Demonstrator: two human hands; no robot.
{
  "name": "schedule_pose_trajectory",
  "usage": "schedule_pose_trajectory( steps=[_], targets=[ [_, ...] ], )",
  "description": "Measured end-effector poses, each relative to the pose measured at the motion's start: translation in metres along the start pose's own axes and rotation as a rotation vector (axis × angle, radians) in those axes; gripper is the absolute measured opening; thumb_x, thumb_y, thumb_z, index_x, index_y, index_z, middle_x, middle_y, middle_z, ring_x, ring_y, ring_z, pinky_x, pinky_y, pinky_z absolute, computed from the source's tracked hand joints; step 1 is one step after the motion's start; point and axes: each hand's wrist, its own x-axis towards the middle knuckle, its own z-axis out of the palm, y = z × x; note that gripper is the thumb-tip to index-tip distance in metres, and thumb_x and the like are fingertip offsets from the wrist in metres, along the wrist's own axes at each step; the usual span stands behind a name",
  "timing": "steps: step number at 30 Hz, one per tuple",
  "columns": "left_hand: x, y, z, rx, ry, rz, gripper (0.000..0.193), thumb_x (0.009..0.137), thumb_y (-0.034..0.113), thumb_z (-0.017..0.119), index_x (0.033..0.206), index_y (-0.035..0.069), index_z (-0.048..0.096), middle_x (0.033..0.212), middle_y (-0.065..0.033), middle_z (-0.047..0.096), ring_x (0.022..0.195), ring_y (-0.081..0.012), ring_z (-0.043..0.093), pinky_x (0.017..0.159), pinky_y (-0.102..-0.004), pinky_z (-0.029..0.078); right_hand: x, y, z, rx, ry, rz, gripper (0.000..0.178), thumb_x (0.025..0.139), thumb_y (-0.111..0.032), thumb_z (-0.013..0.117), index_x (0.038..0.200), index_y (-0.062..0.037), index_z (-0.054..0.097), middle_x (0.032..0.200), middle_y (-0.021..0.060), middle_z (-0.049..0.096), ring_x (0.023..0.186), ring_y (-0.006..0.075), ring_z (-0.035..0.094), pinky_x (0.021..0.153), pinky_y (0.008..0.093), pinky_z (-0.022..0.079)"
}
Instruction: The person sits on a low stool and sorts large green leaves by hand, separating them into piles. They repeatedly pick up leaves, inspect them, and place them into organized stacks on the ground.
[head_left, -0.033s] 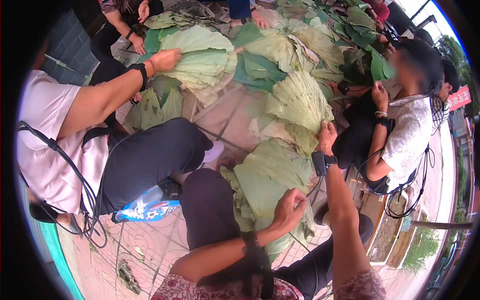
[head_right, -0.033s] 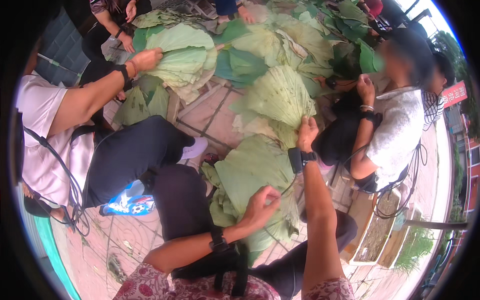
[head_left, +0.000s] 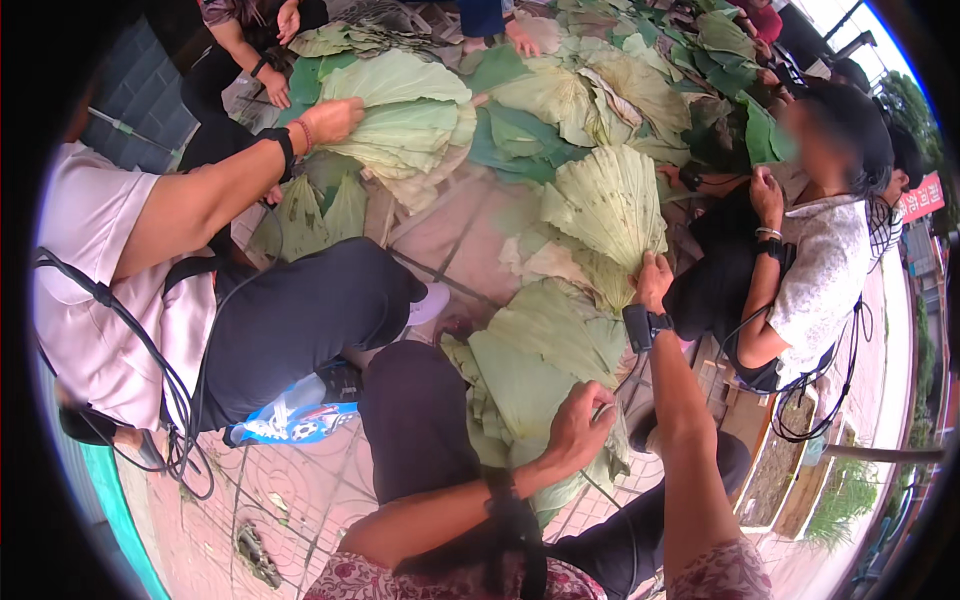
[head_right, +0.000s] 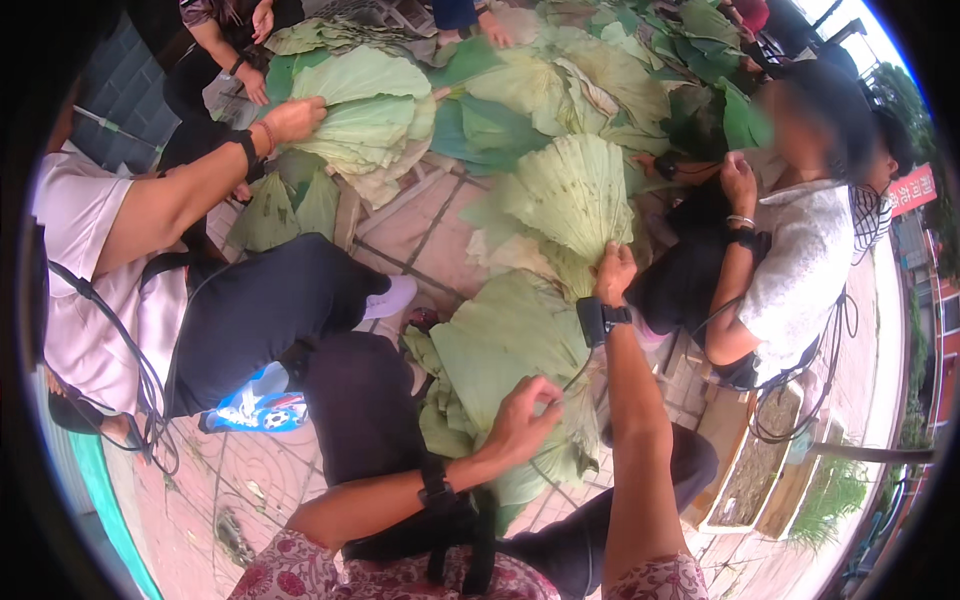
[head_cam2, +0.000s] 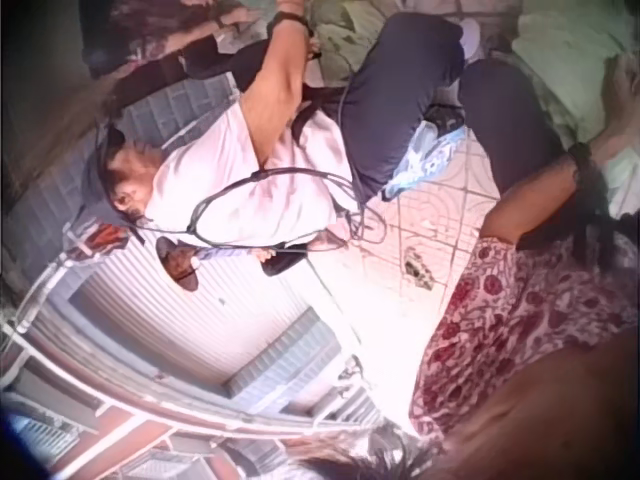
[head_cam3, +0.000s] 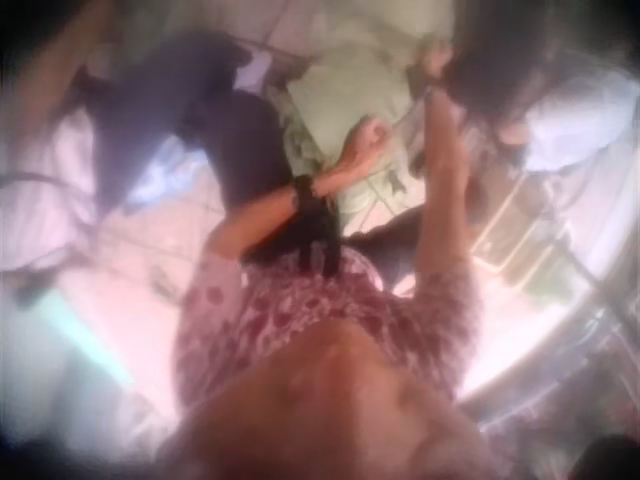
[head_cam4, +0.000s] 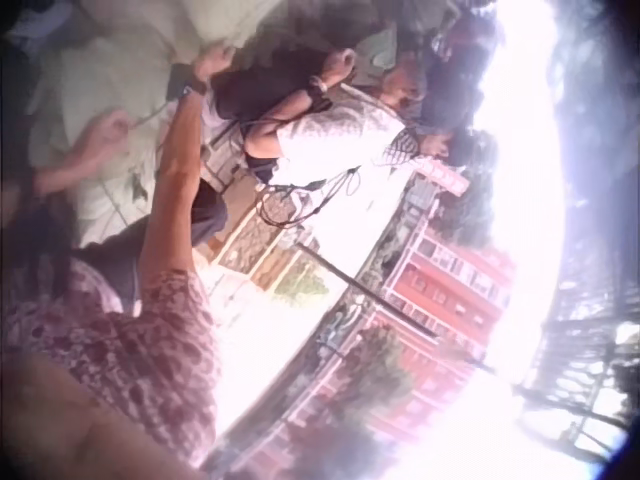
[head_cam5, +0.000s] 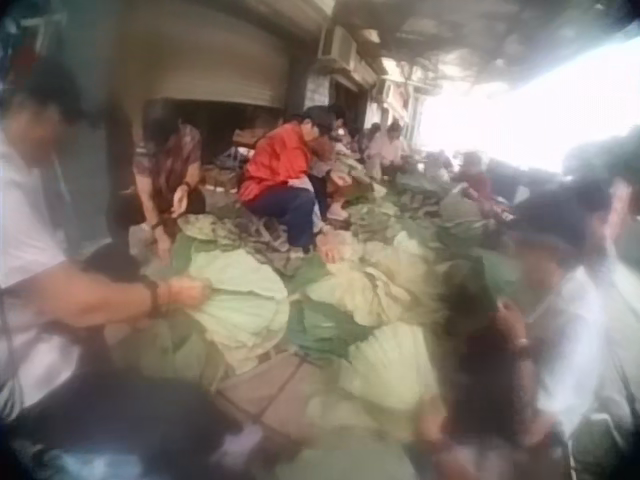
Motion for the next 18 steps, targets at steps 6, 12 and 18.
schedule_pose_trajectory(
  steps=[6, 12, 18],
  targets=[
    [-0.014, -0.005, -0.007, 0.137, -0.075, -0.014, 0.015, 0.089, 0.012, 0.063, 0.099, 0.002, 0.057, 0.099, -0.0121, 0.061, 0.089, -0.0255, 0.064, 0.072, -0.0356, 0.052, 0.035, 0.14, -0.047, -1.104, -0.344, -0.617, 0.027, 0.072, -0.017, 0.081, 0.09, -0.006, 0.065, 0.071, 0.0168, 0.063, 0.071, 0.0288, 0.067, 0.061, 0.0381, 0.054],
    [-0.023, 0.003, 0.007, 0.149, -0.366, -0.028, 0.013, 0.091, 0.013, 0.058, 0.094, 0.001, 0.054, 0.085, -0.0183, 0.064, 0.083, -0.0352, 0.064, 0.07, -0.0425, 0.049, 0.06, 0.167, -0.091, -0.32, -0.293, 0.123, 0.017, 0.08, -0.017, 0.069, 0.078, -0.0008, 0.066, 0.072, 0.0129, 0.065, 0.07, 0.0192, 0.067, 0.056, 0.0324, 0.053],
    [-0.028, 0.011, 0.018, 0.243, -0.458, 0.091, 0.011, 0.089, 0.01, 0.055, 0.092, 0.0, 0.053, 0.084, -0.0185, 0.06, 0.081, -0.0397, 0.06, 0.07, -0.0469, 0.046, -0.025, 0.198, -0.152, -0.896, -0.313, -0.032, 0.039, 0.074, -0.03, 0.07, 0.096, 0.0026, 0.066, 0.088, 0.0229, 0.069, 0.08, 0.0309, 0.068, 0.067, 0.039, 0.053]
  ],
)
